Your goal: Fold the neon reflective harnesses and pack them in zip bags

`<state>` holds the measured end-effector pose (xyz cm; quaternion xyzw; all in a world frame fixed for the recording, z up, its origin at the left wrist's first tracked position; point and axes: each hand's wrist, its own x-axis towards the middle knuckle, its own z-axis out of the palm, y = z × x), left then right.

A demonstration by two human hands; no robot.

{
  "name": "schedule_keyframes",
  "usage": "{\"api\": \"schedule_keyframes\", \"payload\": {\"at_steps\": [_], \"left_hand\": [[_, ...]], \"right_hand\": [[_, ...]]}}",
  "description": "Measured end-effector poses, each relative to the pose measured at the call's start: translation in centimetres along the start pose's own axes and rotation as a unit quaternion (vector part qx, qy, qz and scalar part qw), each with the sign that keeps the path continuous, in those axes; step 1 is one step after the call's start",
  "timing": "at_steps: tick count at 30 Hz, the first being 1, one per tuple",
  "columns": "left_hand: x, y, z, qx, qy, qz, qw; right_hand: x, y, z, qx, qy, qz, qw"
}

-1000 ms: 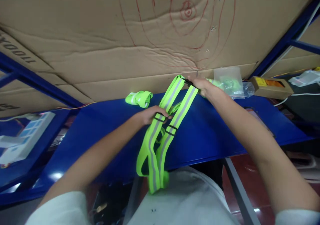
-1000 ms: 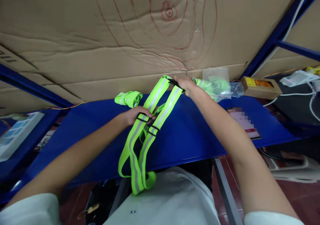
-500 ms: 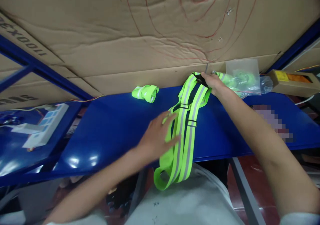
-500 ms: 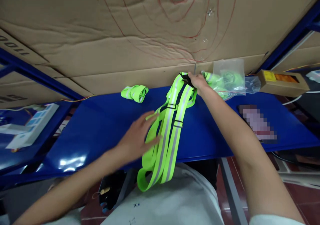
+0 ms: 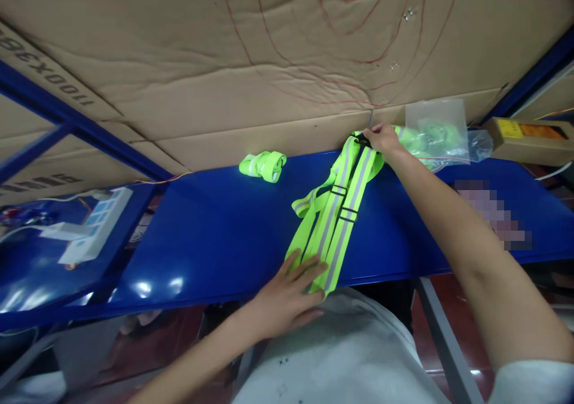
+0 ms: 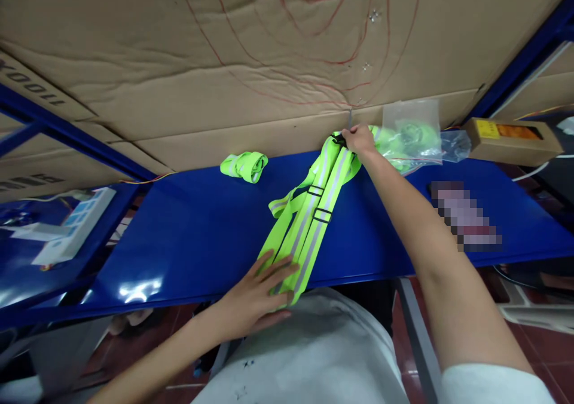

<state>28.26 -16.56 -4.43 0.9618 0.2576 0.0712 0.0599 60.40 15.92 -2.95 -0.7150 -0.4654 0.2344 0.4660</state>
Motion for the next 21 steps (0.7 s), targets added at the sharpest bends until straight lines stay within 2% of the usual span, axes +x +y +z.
{"api": "schedule_keyframes", "payload": {"at_steps": [2,5,7,9,12,18,21], "left_hand": [[0.8,1.0,-0.3,-0.022,0.033,-0.045,0.998],[2.5,3.5,0.7,0.021,0.097,-0.163,0.982],[3.2,4.7,1.7,0.074,0.101,-0.226,0.966],[2.8,4.9,2.2,0.096,0.077,-0.259,0.958],[0.3,3.4,1.3,0.050,0.022,-0.268,0.962],[-5.2,-1.9,-3.4,-0.077,-0.042,-0.259,0.962],[-6.5,-4.6,-5.0,-0.073,-0.060,-0.290,0.952]], "right_hand": [[0.4,0.5,0.1,-0.013,-0.005,0.006,1.000],[0.2,0.4,0.1,-0.006,-0.016,0.013,1.000],[-0.1,-0.1,-0.2,-0.001,-0.022,0.019,1.000],[-0.3,-0.5,-0.6,0.003,-0.030,0.028,0.999],[-0.9,-0.9,-1.1,0.018,-0.053,0.047,0.997],[-3.6,-0.3,-1.0,0.100,-0.150,0.063,0.982],[-5.1,0.4,-1.5,0.107,-0.155,0.054,0.981]]}}
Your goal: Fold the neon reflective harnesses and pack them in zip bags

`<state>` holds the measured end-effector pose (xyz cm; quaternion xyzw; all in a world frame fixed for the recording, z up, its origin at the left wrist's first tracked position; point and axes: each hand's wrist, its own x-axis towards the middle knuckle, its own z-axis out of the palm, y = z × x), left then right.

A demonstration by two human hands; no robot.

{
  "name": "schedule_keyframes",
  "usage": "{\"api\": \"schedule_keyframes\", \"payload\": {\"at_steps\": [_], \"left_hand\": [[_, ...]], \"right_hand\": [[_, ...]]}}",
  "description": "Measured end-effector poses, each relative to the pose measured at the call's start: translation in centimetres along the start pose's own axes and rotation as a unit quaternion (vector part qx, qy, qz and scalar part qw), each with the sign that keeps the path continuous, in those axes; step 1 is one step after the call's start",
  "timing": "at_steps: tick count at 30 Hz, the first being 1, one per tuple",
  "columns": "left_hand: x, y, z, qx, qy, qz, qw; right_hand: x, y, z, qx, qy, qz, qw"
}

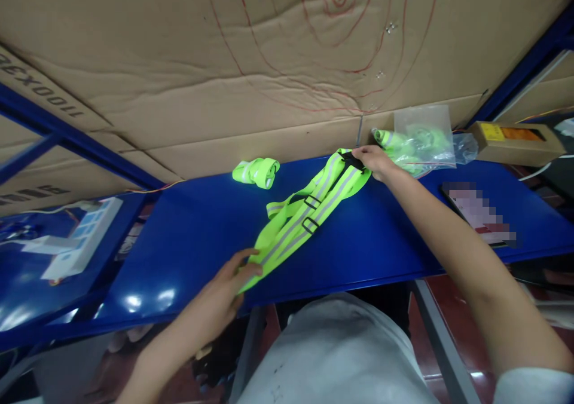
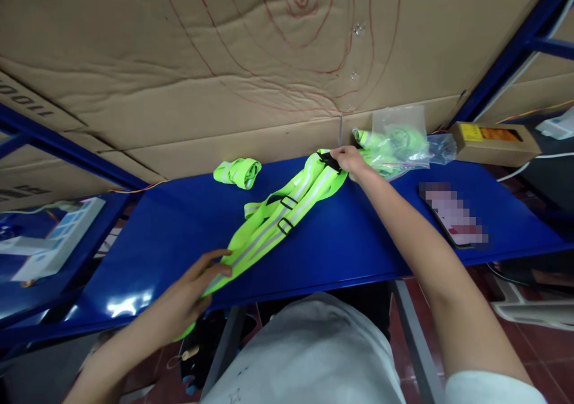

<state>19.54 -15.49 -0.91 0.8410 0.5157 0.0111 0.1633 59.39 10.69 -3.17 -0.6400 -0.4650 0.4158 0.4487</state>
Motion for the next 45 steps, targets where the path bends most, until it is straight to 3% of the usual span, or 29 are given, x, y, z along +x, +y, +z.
{"api": "schedule_keyframes", "payload": {"at_steps": [4,9,11,14,15,16,18,20,22,25,28,33,40,45], "left_hand": [[0.6,-3.9,-1.7,0.128,0.039,-0.098,0.986],[0.7,-8.7,-3.9,0.208,0.006,-0.149,0.967],[0.5,-9.2,-4.4,0.248,-0.001,-0.178,0.952],[0.5,-5.9,-3.9,0.265,0.000,-0.232,0.936],[0.8,-3.6,-3.2,0.252,0.020,-0.182,0.950],[1.4,-1.0,-2.5,0.225,0.043,-0.090,0.969],[3.6,4.5,-0.5,0.153,0.083,0.054,0.983],[7.5,8.8,1.4,0.088,0.116,0.159,0.976],[12.4,10.7,2.7,0.056,0.168,0.204,0.963],[18.9,10.0,3.5,0.017,0.150,0.195,0.969],[21.8,8.6,3.5,-0.015,0.102,0.191,0.976],[22.0,8.7,3.2,0.031,0.131,0.192,0.972],[24.2,8.6,4.0,0.069,0.117,0.218,0.966],[24.1,8.2,4.4,0.055,0.116,0.222,0.967]], "right_hand": [[-1.6,1.0,-1.3,-0.025,0.016,-0.010,1.000],[-4.2,2.9,-2.8,-0.037,0.007,-0.007,0.999],[-5.4,3.8,-3.0,-0.035,-0.007,0.003,0.999],[-6.9,4.7,-3.2,-0.005,-0.034,0.018,0.999],[-7.3,4.9,-3.2,0.011,-0.039,0.024,0.999],[-7.7,4.9,-3.3,0.026,-0.044,0.031,0.998],[-8.4,4.9,-3.5,0.047,-0.057,0.054,0.996],[-9.2,4.6,-3.7,0.059,-0.078,0.080,0.992],[-10.0,4.4,-4.2,0.071,-0.107,0.097,0.987],[-11.2,4.4,-5.1,0.087,-0.129,0.106,0.982],[-12.1,4.5,-6.0,0.107,-0.143,0.106,0.978],[-12.5,4.7,-6.9,0.142,-0.158,0.113,0.971],[-12.8,5.5,-7.4,0.160,-0.121,0.122,0.972],[-12.9,5.4,-6.9,0.129,-0.063,0.084,0.986]]}}
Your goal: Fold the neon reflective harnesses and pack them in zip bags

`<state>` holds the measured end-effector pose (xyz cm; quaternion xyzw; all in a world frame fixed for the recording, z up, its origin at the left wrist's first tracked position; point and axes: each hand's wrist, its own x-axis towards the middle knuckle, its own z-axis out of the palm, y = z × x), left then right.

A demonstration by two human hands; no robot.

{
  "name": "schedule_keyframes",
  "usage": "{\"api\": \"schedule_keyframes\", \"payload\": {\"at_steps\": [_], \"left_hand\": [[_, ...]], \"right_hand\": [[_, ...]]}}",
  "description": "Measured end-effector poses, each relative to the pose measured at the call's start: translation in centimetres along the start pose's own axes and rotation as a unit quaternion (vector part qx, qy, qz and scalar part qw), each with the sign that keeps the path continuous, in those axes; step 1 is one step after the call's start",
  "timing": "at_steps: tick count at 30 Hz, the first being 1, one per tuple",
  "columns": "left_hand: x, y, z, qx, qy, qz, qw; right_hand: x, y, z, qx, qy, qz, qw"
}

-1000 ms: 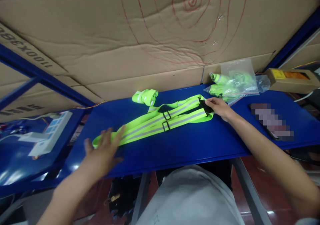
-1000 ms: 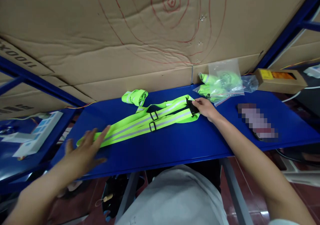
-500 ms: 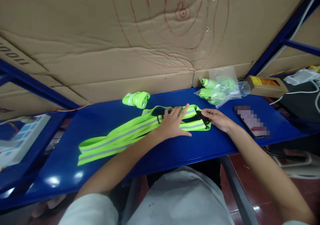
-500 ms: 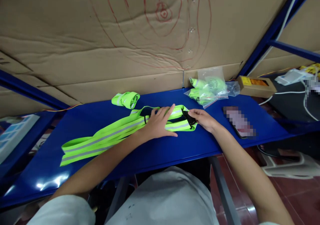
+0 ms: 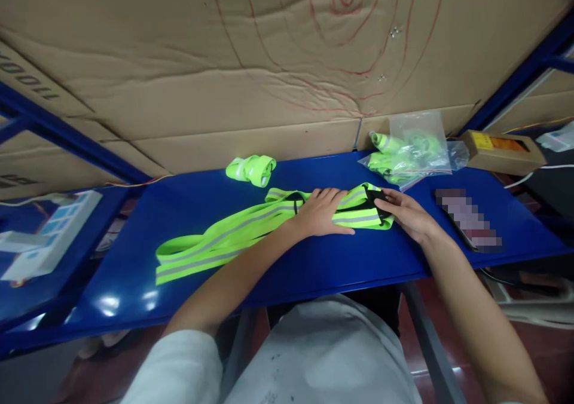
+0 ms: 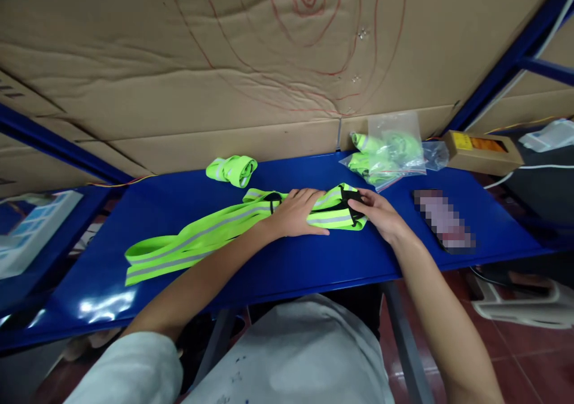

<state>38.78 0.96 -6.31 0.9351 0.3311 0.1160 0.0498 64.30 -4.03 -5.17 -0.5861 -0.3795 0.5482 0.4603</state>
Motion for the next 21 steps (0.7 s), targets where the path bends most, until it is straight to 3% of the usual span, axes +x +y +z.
{"api": "schedule_keyframes", "payload": {"at_steps": [6,10,12,16,21], "left_hand": [[-0.3,0.3,0.6,0.034,-0.006,0.017,0.999],[-0.5,0.5,1.2,0.036,-0.024,0.009,0.999],[-0.6,0.6,1.4,0.030,-0.041,0.012,0.999],[-0.4,1.2,1.7,0.026,-0.038,-0.011,0.999],[-0.2,3.0,1.9,0.030,-0.019,-0.062,0.997]], "right_hand": [[1.5,1.5,-0.2,-0.045,0.068,-0.080,0.993],[1.9,2.1,-0.2,-0.176,0.127,-0.129,0.968],[1.5,1.8,0.3,-0.279,0.162,-0.162,0.933],[0.4,0.7,2.5,-0.459,0.204,-0.253,0.827],[-0.6,0.6,6.0,-0.620,0.215,-0.262,0.707]]}}
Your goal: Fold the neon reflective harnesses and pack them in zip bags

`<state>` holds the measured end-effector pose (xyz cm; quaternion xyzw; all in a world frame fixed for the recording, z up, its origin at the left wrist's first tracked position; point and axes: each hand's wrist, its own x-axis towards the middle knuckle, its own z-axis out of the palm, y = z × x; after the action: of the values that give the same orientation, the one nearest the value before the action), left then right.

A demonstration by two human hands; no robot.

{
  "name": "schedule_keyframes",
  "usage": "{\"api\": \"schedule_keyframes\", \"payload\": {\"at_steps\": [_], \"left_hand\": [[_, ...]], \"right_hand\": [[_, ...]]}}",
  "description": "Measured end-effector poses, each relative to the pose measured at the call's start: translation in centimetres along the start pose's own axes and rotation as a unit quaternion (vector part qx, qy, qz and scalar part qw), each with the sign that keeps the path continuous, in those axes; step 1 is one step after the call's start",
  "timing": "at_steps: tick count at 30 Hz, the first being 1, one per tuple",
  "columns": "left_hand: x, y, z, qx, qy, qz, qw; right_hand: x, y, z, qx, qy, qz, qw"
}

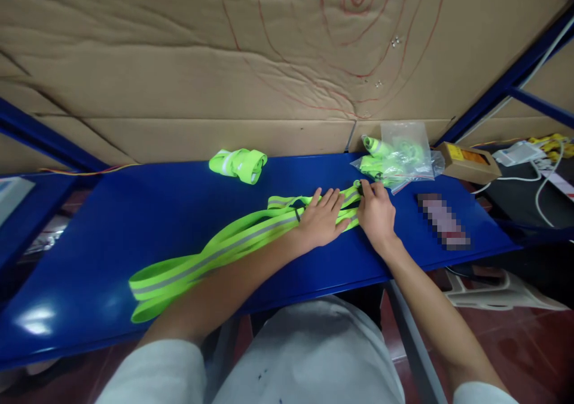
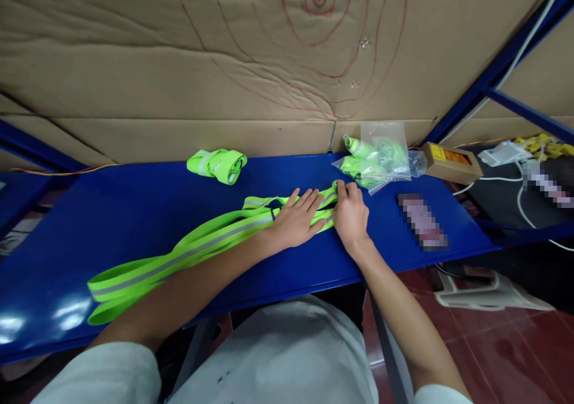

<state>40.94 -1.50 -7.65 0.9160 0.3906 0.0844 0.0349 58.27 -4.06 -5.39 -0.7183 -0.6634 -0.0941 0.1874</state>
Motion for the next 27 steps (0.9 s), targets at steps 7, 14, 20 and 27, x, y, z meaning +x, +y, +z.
{"api": "schedule_keyframes", "payload": {"at_steps": [7,14,20,27], "left_hand": [[-0.2,0.6,-0.7,-0.016,-0.022,-0.031,0.999],[-1.5,-1.6,-1.4,0.000,-0.034,-0.015,0.999],[-2.0,-2.5,-1.0,-0.015,-0.010,-0.012,1.000],[-2.0,-2.4,-0.6,-0.018,0.012,-0.009,1.000]], "right_hand": [[-0.8,-0.4,0.8,-0.069,-0.090,-0.141,0.983],[-0.6,0.4,0.6,0.148,-0.111,-0.138,0.973],[-0.7,-0.4,0.4,0.022,-0.070,0.017,0.997],[2.1,0.5,1.2,0.152,-0.170,0.154,0.961]]}}
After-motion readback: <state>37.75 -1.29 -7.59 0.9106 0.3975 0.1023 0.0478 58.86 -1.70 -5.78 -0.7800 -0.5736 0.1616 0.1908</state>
